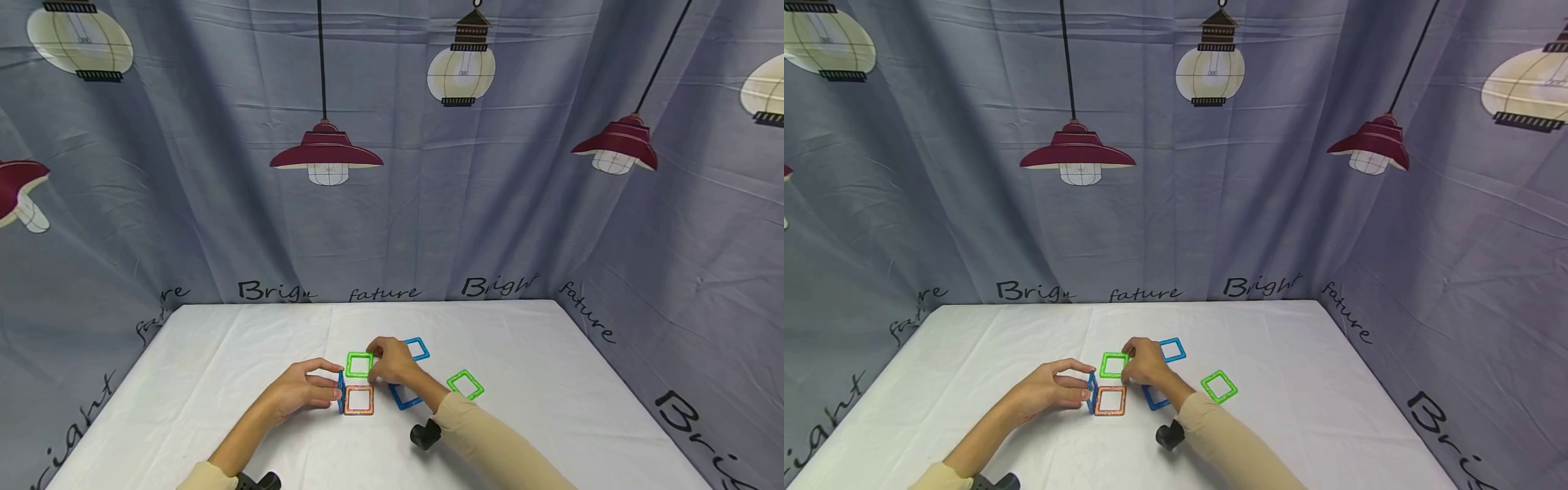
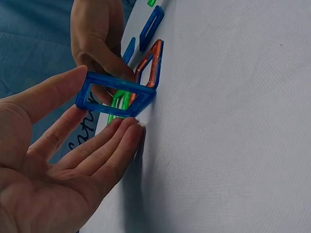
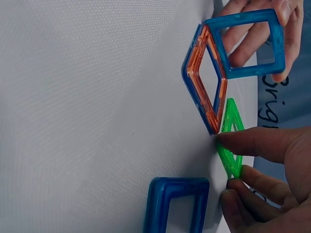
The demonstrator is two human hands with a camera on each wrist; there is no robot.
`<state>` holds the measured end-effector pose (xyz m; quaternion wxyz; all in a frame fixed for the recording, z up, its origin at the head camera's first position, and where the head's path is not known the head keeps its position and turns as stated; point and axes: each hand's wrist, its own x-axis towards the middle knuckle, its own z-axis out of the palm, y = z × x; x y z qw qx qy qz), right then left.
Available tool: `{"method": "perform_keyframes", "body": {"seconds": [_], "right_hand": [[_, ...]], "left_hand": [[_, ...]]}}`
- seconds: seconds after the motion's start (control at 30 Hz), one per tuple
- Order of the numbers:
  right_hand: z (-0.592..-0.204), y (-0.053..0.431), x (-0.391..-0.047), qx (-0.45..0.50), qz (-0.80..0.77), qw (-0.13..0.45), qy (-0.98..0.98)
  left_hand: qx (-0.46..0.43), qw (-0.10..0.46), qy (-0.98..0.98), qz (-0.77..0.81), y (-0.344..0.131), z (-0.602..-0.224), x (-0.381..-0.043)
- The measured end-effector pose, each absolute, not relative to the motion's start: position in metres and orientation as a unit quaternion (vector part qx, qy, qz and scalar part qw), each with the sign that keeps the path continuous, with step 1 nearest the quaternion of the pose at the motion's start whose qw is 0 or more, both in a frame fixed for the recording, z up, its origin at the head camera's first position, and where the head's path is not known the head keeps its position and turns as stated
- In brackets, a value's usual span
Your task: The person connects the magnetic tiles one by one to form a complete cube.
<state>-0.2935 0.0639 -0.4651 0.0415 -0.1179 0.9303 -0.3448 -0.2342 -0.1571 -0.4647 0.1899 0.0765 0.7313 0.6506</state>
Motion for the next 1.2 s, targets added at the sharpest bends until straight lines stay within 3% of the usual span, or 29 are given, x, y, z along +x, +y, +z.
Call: {"method": "perform_keyframes", "body": {"seconds": [1.2], "right_hand": [[-0.4652, 0.0725, -0.2908, -0.115, -0.398, 0.065, 0.908]], "left_hand": [[0.087, 0.190, 0.734, 0.646, -0.1552, -0.4626, -0.2353]]}}
